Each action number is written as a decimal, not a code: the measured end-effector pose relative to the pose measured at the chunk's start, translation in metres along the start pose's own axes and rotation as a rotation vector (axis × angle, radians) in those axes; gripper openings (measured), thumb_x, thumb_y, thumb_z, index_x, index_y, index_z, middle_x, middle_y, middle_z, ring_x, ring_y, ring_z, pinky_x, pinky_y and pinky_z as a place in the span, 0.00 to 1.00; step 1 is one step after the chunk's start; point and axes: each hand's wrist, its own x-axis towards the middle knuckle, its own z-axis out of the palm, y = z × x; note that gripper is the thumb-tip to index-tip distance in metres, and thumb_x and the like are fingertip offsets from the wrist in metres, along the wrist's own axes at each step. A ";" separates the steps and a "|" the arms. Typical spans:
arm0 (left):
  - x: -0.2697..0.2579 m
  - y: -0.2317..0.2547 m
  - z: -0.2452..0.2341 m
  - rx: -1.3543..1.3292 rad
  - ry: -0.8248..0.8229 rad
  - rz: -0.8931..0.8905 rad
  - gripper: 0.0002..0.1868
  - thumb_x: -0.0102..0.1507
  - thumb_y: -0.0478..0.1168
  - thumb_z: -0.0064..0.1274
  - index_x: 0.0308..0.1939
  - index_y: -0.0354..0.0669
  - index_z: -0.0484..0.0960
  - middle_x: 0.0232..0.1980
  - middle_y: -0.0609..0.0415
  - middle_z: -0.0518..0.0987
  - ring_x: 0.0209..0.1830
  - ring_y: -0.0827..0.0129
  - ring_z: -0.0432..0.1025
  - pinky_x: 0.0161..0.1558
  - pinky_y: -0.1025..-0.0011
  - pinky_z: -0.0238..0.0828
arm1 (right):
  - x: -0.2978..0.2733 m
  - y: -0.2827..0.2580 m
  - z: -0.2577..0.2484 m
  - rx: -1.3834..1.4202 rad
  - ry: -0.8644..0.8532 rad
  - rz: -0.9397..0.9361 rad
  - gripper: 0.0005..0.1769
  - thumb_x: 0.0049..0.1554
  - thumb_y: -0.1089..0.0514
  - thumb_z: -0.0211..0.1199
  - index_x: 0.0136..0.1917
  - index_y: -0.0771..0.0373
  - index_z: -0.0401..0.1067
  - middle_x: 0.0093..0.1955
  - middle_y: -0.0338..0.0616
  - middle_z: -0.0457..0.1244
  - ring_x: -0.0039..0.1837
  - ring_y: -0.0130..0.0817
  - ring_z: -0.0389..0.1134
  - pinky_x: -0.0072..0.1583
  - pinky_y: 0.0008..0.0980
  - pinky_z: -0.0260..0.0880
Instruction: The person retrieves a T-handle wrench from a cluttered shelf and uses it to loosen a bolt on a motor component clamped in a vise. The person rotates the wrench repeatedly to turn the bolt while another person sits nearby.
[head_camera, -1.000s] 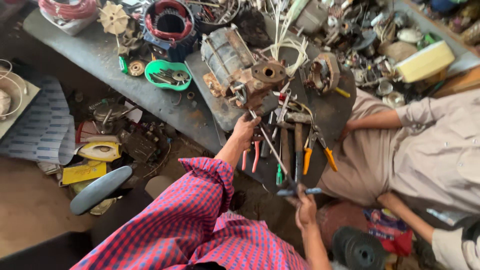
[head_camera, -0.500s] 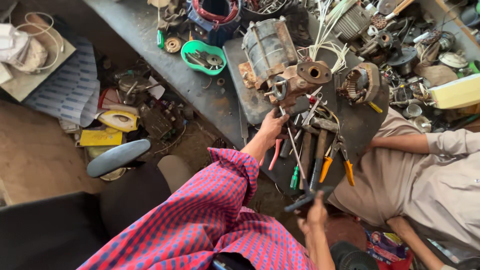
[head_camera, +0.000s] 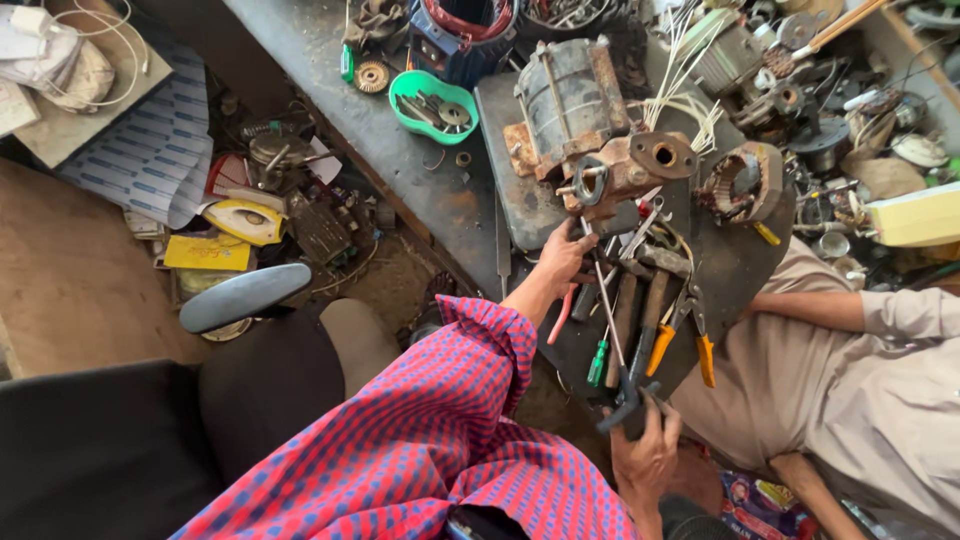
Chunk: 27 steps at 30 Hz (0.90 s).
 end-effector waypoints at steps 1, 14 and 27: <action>0.000 0.001 -0.002 -0.004 -0.009 0.008 0.27 0.68 0.37 0.52 0.71 0.52 0.63 0.47 0.50 0.78 0.32 0.60 0.78 0.30 0.54 0.80 | 0.001 0.002 0.005 0.019 0.028 -0.054 0.34 0.52 0.43 0.69 0.66 0.64 0.72 0.64 0.54 0.62 0.65 0.56 0.66 0.61 0.49 0.68; 0.003 0.002 -0.002 -0.082 -0.038 0.011 0.22 0.68 0.37 0.49 0.66 0.53 0.68 0.41 0.52 0.77 0.30 0.55 0.80 0.24 0.60 0.77 | 0.004 0.104 0.083 1.147 -0.057 0.719 0.36 0.69 0.33 0.44 0.56 0.70 0.71 0.47 0.50 0.69 0.44 0.39 0.71 0.46 0.36 0.73; 0.008 -0.003 -0.005 -0.105 -0.060 0.011 0.22 0.69 0.36 0.49 0.67 0.46 0.68 0.45 0.52 0.78 0.32 0.56 0.80 0.27 0.60 0.81 | 0.015 0.099 0.069 1.165 -0.161 0.898 0.24 0.67 0.39 0.59 0.60 0.62 0.72 0.44 0.42 0.68 0.45 0.40 0.69 0.47 0.40 0.69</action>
